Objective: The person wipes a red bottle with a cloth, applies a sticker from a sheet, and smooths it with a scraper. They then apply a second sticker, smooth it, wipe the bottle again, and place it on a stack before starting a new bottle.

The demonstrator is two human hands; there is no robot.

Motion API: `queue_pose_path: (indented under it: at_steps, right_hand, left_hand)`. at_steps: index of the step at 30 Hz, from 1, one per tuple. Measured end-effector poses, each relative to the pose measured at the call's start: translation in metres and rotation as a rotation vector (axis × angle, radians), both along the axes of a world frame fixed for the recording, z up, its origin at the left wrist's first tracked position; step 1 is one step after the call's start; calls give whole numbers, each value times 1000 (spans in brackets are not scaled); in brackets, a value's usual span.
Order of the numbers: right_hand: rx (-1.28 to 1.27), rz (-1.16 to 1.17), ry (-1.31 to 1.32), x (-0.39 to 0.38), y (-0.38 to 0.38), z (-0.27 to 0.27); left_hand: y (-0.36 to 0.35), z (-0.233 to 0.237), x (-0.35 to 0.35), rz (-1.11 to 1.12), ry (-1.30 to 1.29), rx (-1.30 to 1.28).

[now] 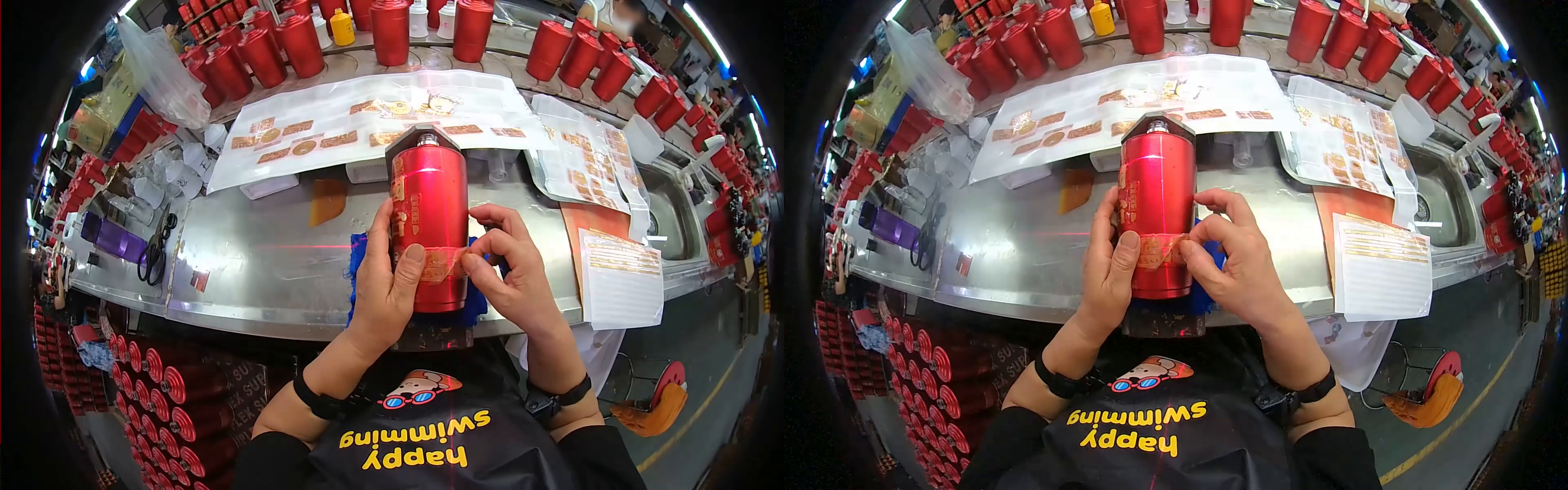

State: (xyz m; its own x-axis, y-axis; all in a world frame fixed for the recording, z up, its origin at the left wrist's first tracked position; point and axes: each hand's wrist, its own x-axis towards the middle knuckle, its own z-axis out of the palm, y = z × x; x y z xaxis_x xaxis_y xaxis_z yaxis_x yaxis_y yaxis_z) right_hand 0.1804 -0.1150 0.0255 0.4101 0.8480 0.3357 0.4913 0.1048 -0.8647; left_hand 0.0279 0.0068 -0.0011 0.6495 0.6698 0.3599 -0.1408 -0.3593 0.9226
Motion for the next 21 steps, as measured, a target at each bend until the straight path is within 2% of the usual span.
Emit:
queue_pose_path:
  at_steps: [14,21]
  right_hand:
    - [17,1,91,1,-5,3]
    - [31,-12,34,2,-4,-2]
  left_hand:
    - [0,0,0,10,7,11]
    - [-1,0,1,13,-1,14]
